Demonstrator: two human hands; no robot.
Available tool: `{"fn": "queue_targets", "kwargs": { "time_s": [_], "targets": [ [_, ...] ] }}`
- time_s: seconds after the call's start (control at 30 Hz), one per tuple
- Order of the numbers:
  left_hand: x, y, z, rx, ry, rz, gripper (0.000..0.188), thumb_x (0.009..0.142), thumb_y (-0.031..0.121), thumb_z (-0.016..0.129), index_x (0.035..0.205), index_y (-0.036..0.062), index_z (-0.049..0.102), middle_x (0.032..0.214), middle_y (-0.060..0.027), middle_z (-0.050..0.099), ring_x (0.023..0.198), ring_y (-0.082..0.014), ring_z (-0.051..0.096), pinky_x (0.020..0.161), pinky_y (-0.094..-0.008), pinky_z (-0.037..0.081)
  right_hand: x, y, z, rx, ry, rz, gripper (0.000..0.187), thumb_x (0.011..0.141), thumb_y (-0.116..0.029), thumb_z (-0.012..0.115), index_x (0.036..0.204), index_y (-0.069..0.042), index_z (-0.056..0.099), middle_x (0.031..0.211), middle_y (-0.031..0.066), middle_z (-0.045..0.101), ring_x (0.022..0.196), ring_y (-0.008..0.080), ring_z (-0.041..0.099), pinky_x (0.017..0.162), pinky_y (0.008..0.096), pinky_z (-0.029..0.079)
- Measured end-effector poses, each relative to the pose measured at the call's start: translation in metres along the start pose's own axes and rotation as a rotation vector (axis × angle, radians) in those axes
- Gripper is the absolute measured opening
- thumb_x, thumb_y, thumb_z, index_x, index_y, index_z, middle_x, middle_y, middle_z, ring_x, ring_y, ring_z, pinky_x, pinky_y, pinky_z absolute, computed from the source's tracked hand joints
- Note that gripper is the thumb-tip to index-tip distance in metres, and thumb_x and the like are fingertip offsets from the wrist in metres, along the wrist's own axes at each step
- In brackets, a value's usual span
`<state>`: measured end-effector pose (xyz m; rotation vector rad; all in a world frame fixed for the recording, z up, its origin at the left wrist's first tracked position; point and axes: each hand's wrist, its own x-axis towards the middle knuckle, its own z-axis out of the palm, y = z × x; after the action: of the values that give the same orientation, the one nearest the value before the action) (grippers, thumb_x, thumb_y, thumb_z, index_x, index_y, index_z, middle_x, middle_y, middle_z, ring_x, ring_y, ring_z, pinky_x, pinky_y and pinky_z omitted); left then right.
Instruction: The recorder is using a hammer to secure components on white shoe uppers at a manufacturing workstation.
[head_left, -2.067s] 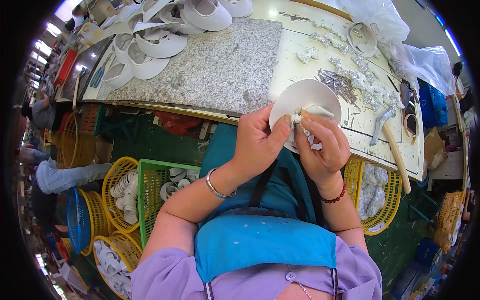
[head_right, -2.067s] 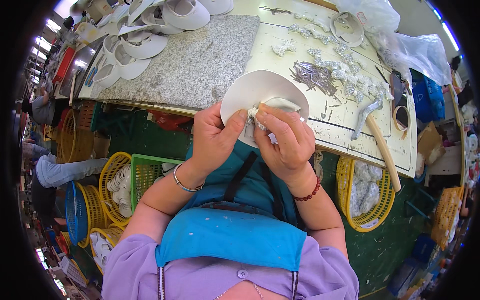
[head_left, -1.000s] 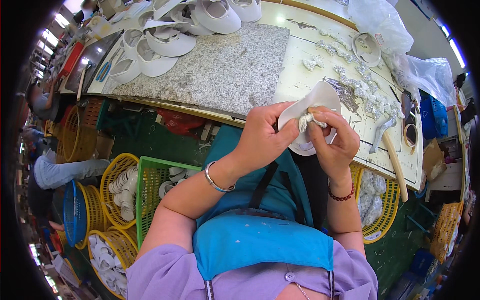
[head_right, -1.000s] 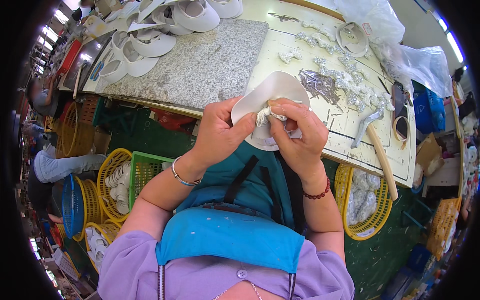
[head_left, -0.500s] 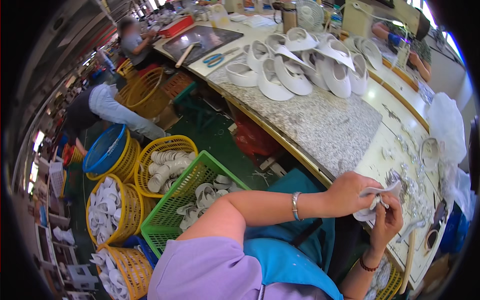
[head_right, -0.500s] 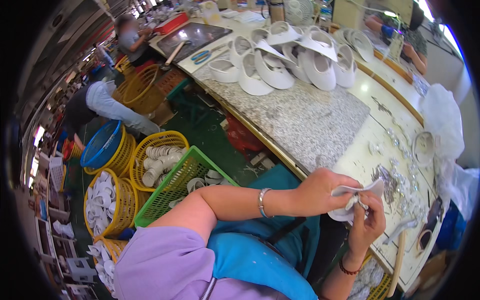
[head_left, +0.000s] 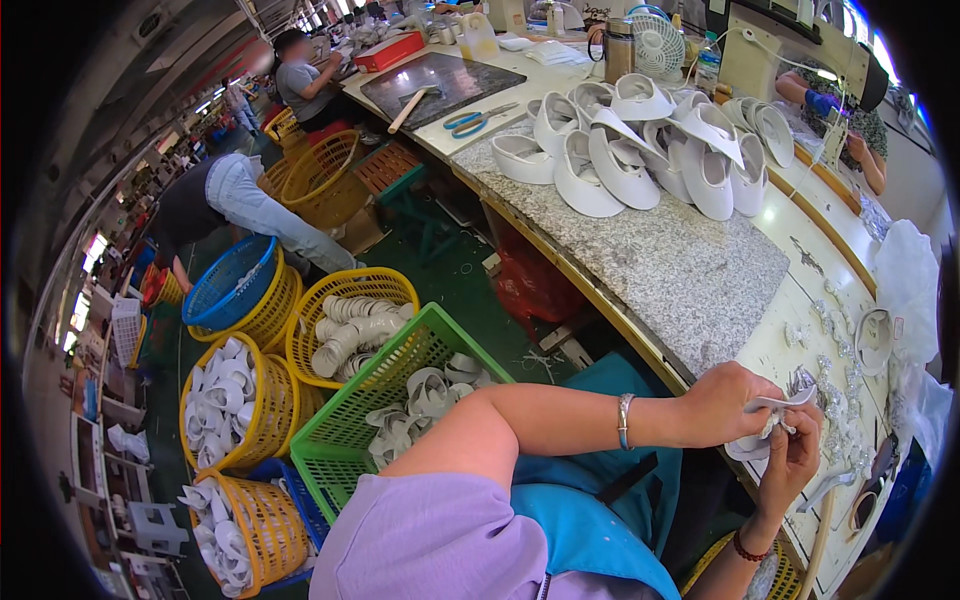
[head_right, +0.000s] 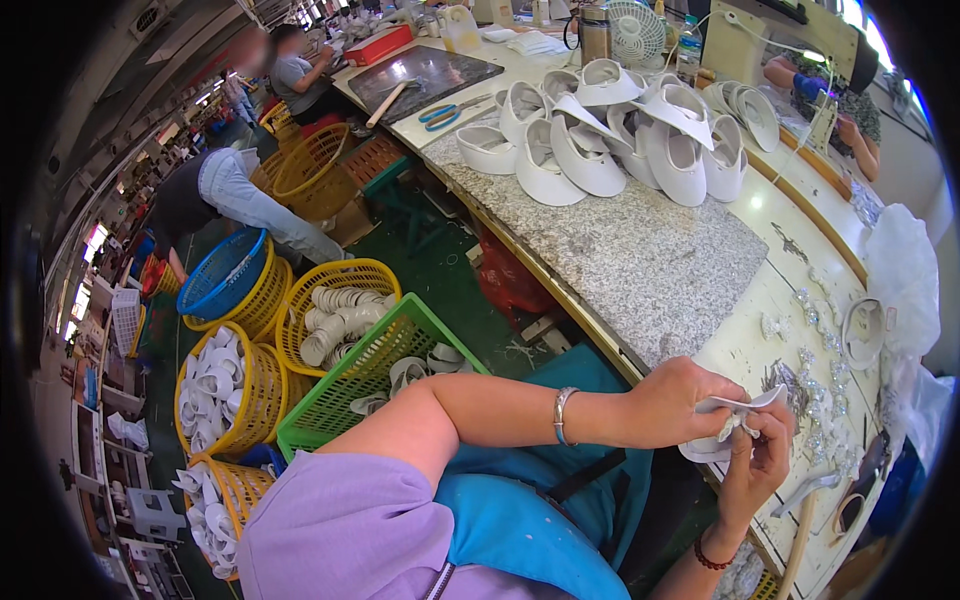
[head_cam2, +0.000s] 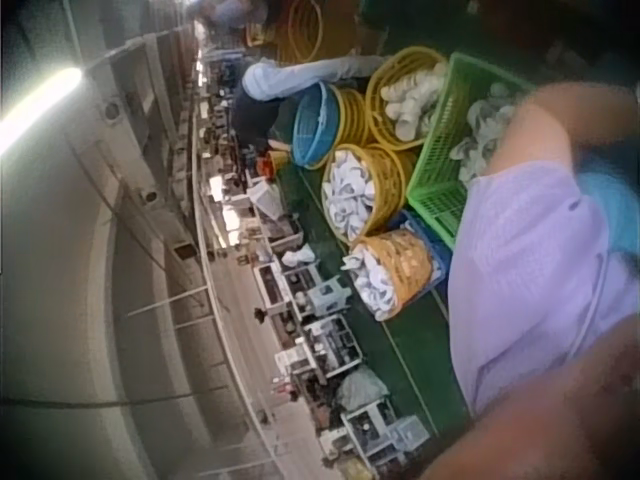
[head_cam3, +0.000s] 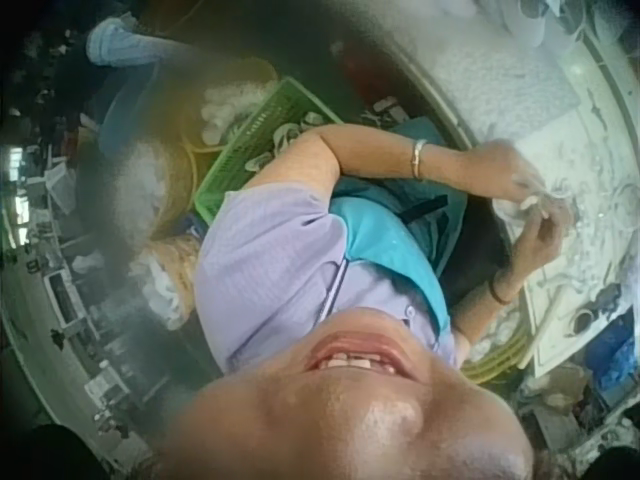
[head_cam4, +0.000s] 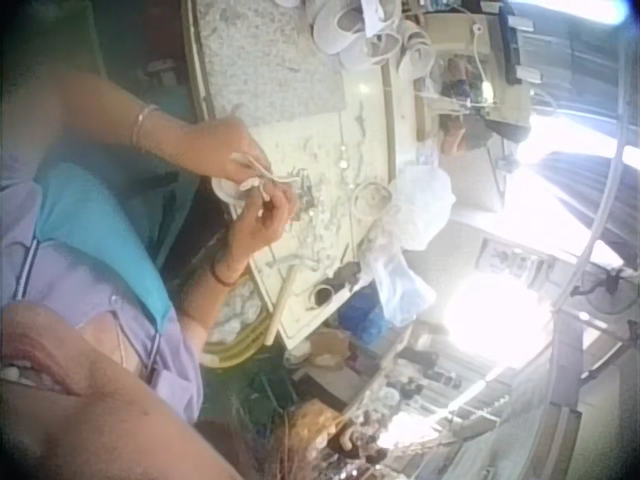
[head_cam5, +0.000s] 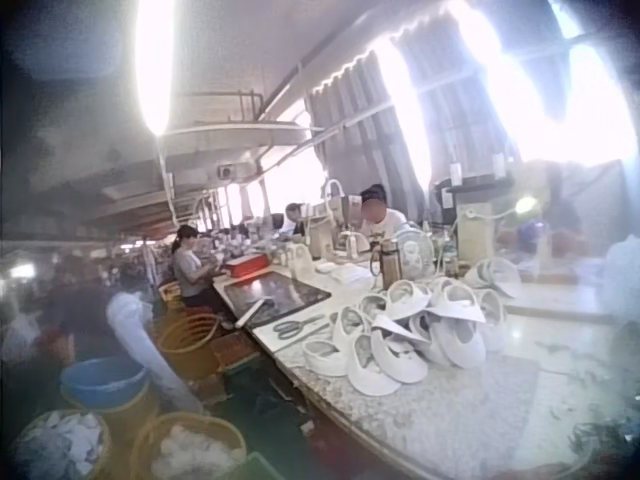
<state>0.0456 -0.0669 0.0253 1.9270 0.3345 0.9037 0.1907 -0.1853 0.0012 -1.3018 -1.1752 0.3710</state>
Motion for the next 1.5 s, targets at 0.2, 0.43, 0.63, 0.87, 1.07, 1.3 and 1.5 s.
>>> {"fn": "queue_targets", "kwargs": {
  "time_s": [0.2,0.43,0.63,0.87,1.07,1.3,1.5],
  "targets": [
    [-0.003,0.002,-0.003,0.020,-0.003,0.045,0.024,0.075,0.011,0.062,0.096,-0.0007,0.068,0.081,-0.0210,0.065,0.074,-0.0331,0.066,0.067,-0.0355,0.052,0.000,-0.009,0.001,-0.192,-0.004,-0.085,0.011,0.085,-0.005,0.062,0.092,-0.001,0.055,0.122,0.0102,0.044,0.101,0.0164,0.051,0.083,0.0251,0.042],
    [0.000,0.006,-0.007,-0.037,-0.028,0.052,0.026,0.074,0.010,0.063,0.098,0.0034,0.069,0.082,-0.0197,0.066,0.074,-0.0324,0.066,0.067,-0.0344,0.052,0.008,-0.039,0.012,-0.499,0.154,-0.265,0.027,0.082,-0.012,0.068,0.103,-0.001,0.055,0.120,0.0135,0.048,0.101,0.0193,0.052,0.094,0.0313,0.039],
    [-0.002,0.006,-0.007,-0.004,-0.091,0.071,0.028,0.073,0.008,0.062,0.100,0.0055,0.070,0.087,-0.0168,0.067,0.079,-0.0301,0.066,0.070,-0.0331,0.052,0.003,-0.025,-0.012,-0.056,-0.037,0.099,0.037,0.077,-0.011,0.073,0.108,0.000,0.054,0.108,0.0105,0.055,0.102,0.0183,0.052,0.094,0.0317,0.038],
    [-0.003,0.006,-0.010,0.015,-0.085,0.113,0.030,0.070,0.005,0.062,0.099,0.0061,0.070,0.089,-0.0154,0.068,0.080,-0.0288,0.066,0.072,-0.0327,0.053,-0.003,-0.031,-0.001,-0.120,-0.004,0.009,0.030,0.079,-0.005,0.069,0.102,-0.001,0.052,0.105,0.0111,0.055,0.102,0.0205,0.051,0.093,0.0325,0.039],
    [-0.007,0.007,-0.012,-0.036,-0.086,0.110,0.027,0.070,0.003,0.063,0.096,0.0060,0.070,0.084,-0.0152,0.067,0.077,-0.0298,0.066,0.067,-0.0341,0.052,-0.010,-0.036,0.012,-0.335,0.010,-0.171,0.020,0.081,0.003,0.060,0.097,-0.002,0.049,0.101,0.0137,0.055,0.096,0.0217,0.051,0.088,0.0319,0.039],
    [-0.007,0.012,-0.012,0.051,-0.044,0.240,0.024,0.070,0.005,0.063,0.093,0.0079,0.069,0.080,-0.0148,0.066,0.073,-0.0318,0.064,0.064,-0.0359,0.051,-0.010,-0.037,0.010,-0.294,0.057,-0.139,0.019,0.083,-0.001,0.063,0.095,-0.002,0.048,0.098,0.0137,0.055,0.092,0.0224,0.050,0.084,0.0320,0.039],
    [-0.005,0.013,-0.015,0.040,-0.088,0.155,0.024,0.071,0.008,0.061,0.094,0.0076,0.069,0.079,-0.0165,0.065,0.070,-0.0331,0.063,0.064,-0.0360,0.051,-0.007,-0.041,0.012,-0.307,0.032,-0.139,0.018,0.083,0.000,0.063,0.093,-0.003,0.048,0.096,0.0126,0.054,0.090,0.0223,0.049,0.084,0.0321,0.038]
  ]
}}
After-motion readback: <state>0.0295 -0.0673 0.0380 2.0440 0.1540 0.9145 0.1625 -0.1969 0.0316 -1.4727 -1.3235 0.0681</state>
